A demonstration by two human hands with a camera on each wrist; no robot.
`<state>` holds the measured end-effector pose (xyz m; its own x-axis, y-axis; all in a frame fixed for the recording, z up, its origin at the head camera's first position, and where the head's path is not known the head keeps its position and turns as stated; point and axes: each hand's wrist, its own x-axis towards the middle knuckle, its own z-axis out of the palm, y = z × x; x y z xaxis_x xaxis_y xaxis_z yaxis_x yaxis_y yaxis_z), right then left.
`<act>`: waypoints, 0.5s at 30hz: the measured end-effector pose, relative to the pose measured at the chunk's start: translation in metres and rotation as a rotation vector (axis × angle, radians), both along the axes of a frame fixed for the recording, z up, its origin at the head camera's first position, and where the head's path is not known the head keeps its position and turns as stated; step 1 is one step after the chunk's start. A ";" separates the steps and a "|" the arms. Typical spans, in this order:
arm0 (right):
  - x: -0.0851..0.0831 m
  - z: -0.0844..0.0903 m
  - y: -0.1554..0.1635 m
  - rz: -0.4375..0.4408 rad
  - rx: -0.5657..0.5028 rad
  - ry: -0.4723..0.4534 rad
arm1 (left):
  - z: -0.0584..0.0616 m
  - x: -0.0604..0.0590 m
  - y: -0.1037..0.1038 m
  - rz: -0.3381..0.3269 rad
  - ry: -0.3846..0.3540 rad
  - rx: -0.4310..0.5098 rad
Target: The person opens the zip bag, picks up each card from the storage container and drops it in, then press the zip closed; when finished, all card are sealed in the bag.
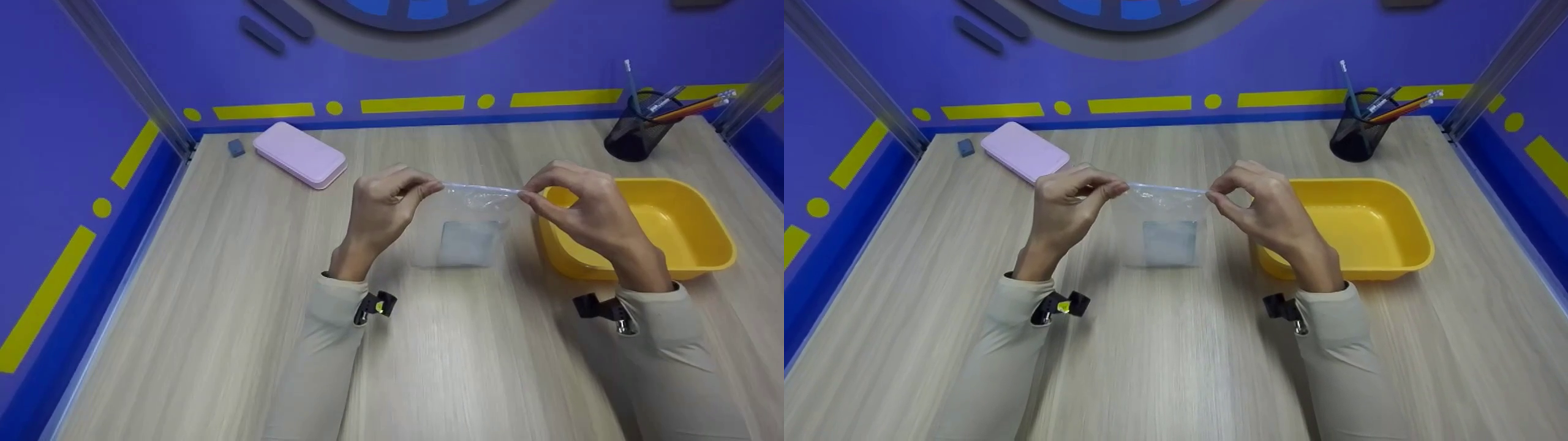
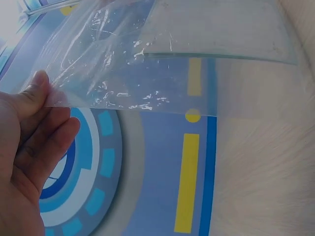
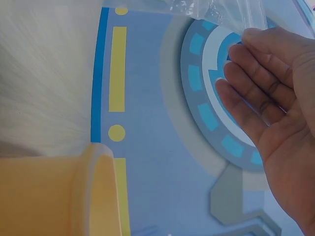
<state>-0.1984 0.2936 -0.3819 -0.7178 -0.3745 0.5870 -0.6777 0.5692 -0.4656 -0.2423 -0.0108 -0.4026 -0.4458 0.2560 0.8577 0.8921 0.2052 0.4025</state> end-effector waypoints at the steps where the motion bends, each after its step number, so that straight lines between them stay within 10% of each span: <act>1: 0.000 0.000 -0.001 -0.006 -0.008 -0.006 | 0.000 0.000 0.000 0.000 -0.011 0.002; 9: 0.001 -0.003 -0.009 -0.043 -0.107 -0.020 | 0.000 -0.001 -0.007 -0.032 -0.129 -0.015; 15: 0.004 -0.001 -0.015 -0.074 -0.155 -0.058 | 0.005 0.000 -0.010 0.020 -0.087 -0.062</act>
<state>-0.1939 0.2789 -0.3833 -0.7741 -0.2277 0.5907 -0.6065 0.5344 -0.5887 -0.2420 -0.0207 -0.3973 -0.5239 0.2978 0.7980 0.8496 0.2498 0.4645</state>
